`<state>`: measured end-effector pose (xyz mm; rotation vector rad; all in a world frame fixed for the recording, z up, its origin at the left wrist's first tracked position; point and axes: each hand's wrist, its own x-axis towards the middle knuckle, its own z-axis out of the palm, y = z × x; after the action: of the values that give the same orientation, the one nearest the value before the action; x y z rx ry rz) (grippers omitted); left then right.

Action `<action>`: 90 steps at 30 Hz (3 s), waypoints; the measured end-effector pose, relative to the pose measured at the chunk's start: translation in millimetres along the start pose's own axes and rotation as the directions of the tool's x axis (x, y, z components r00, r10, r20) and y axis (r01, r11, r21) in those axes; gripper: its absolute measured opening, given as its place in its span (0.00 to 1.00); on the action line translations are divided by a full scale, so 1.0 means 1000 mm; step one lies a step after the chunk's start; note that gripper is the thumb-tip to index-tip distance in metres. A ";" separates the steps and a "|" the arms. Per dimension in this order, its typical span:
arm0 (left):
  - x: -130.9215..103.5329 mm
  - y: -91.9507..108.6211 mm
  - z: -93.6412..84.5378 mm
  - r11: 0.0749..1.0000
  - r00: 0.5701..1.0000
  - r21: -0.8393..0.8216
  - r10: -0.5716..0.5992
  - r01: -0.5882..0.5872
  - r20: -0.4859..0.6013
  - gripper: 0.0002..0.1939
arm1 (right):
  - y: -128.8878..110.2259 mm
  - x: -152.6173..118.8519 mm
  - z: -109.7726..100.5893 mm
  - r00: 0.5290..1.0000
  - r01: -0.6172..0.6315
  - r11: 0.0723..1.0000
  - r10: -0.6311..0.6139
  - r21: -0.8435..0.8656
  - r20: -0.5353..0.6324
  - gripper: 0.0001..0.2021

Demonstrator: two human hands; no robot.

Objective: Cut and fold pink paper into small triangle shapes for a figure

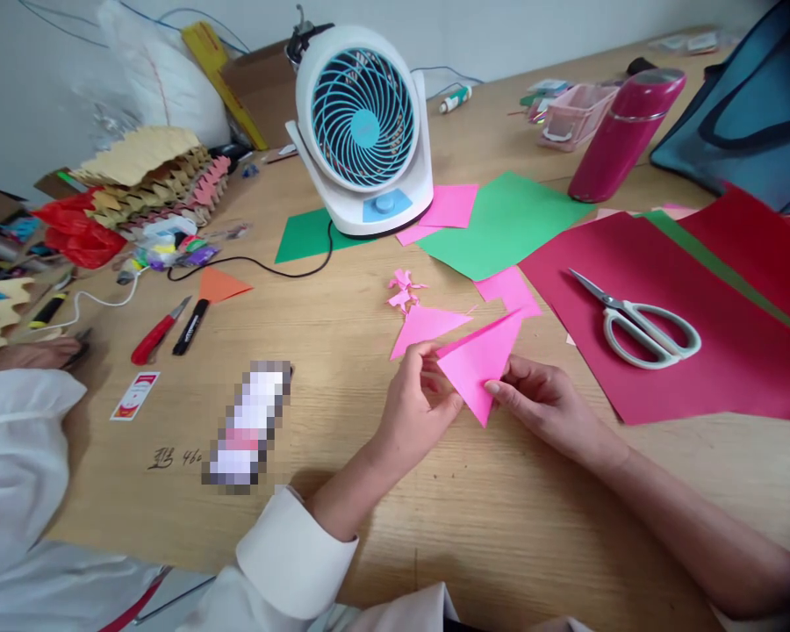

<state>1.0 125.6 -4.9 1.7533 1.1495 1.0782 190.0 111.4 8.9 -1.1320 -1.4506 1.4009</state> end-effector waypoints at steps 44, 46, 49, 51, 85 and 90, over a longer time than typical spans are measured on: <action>-0.017 0.007 -0.001 0.675 0.824 0.516 0.261 -0.528 0.502 0.11 | 0.025 -0.054 -0.014 0.905 0.370 0.443 -0.370 -0.817 0.209 0.05; -0.016 0.006 0.000 0.709 0.837 0.489 0.270 -0.508 0.477 0.11 | 0.024 -0.053 -0.014 0.906 0.357 0.442 -0.378 -0.823 0.190 0.04; -0.015 0.007 0.000 0.761 0.855 0.445 0.272 -0.472 0.441 0.11 | 0.023 -0.051 -0.014 0.920 0.326 0.485 -0.362 -0.812 0.153 0.04; -0.014 0.008 -0.001 0.800 0.874 0.422 0.246 -0.427 0.418 0.10 | 0.022 -0.050 -0.013 0.932 0.297 0.530 -0.340 -0.794 0.122 0.05; 0.014 0.027 -0.006 0.836 0.813 0.488 -0.092 -0.251 0.575 0.04 | 0.019 -0.042 -0.009 0.978 0.094 0.645 -0.204 -0.758 -0.052 0.02; 0.016 0.028 -0.008 0.848 0.798 0.464 -0.087 -0.255 0.597 0.08 | 0.018 -0.043 -0.014 0.985 0.049 0.651 -0.157 -0.758 -0.070 0.03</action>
<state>5.4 133.1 27.5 2.3609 0.9964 0.1688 216.1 73.8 -7.2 -1.5698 -2.0418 0.5795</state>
